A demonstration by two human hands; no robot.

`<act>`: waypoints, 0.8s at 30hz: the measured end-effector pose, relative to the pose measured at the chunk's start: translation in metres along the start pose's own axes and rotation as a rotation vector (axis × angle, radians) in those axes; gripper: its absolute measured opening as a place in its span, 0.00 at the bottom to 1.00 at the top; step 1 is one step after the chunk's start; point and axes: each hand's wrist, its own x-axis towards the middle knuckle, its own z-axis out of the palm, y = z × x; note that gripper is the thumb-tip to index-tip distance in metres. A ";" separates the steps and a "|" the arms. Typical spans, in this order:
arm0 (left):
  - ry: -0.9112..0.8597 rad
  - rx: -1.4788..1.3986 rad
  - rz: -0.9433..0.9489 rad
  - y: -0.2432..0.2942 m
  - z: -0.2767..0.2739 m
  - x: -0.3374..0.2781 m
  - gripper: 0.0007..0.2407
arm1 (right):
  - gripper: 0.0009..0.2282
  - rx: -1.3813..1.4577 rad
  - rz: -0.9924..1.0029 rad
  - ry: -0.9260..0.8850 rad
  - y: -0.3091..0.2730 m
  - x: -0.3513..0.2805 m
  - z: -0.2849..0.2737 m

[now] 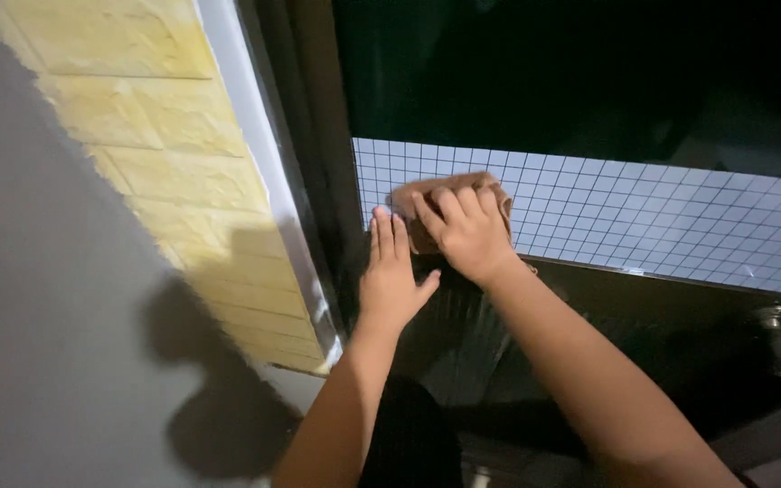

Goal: Cleaning a door surface and applying a decorative grid-patterned vinyl film using a squeegee and cloth.

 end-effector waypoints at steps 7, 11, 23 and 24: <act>-0.107 0.017 -0.030 0.005 -0.023 -0.005 0.46 | 0.01 0.080 -0.176 -0.209 0.028 -0.025 -0.035; -0.204 0.059 -0.081 0.016 -0.036 -0.004 0.48 | 0.11 0.002 0.044 -0.238 0.038 0.013 -0.054; -0.459 0.304 -0.187 0.038 -0.057 -0.004 0.47 | 0.06 -0.010 0.055 -0.511 0.061 -0.032 -0.132; -0.496 0.318 -0.212 0.039 -0.056 -0.002 0.48 | 0.10 -0.009 0.107 -0.430 0.078 -0.029 -0.157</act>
